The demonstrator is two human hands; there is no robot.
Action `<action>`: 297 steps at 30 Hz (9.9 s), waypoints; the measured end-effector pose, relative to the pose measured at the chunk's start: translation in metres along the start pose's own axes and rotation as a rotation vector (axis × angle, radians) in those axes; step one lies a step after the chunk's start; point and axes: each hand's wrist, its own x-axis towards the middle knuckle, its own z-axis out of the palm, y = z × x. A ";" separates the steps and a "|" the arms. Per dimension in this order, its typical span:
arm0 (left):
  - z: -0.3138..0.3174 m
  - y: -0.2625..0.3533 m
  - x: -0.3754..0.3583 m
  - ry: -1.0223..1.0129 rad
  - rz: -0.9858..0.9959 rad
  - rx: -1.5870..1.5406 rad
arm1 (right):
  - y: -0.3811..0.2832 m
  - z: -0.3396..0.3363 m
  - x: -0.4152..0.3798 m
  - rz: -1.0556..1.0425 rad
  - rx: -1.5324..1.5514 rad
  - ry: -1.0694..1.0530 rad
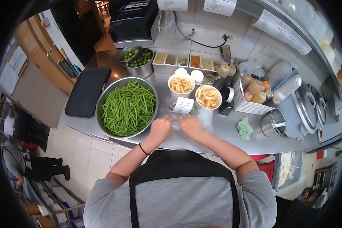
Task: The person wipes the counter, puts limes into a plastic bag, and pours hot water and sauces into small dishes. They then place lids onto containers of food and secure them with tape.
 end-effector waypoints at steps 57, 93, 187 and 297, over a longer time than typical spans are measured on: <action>-0.076 0.007 0.054 -0.398 -0.067 -0.808 | 0.095 -0.050 -0.034 0.063 0.165 0.183; -0.039 0.027 0.069 0.153 -0.197 -1.402 | 0.033 -0.040 0.000 0.388 1.483 0.368; -0.019 -0.343 -0.078 0.259 -0.820 -0.743 | -0.023 0.063 0.106 0.396 0.146 -0.052; 0.028 -0.220 0.192 -0.154 -0.092 -0.201 | 0.023 0.111 -0.162 0.807 0.138 0.300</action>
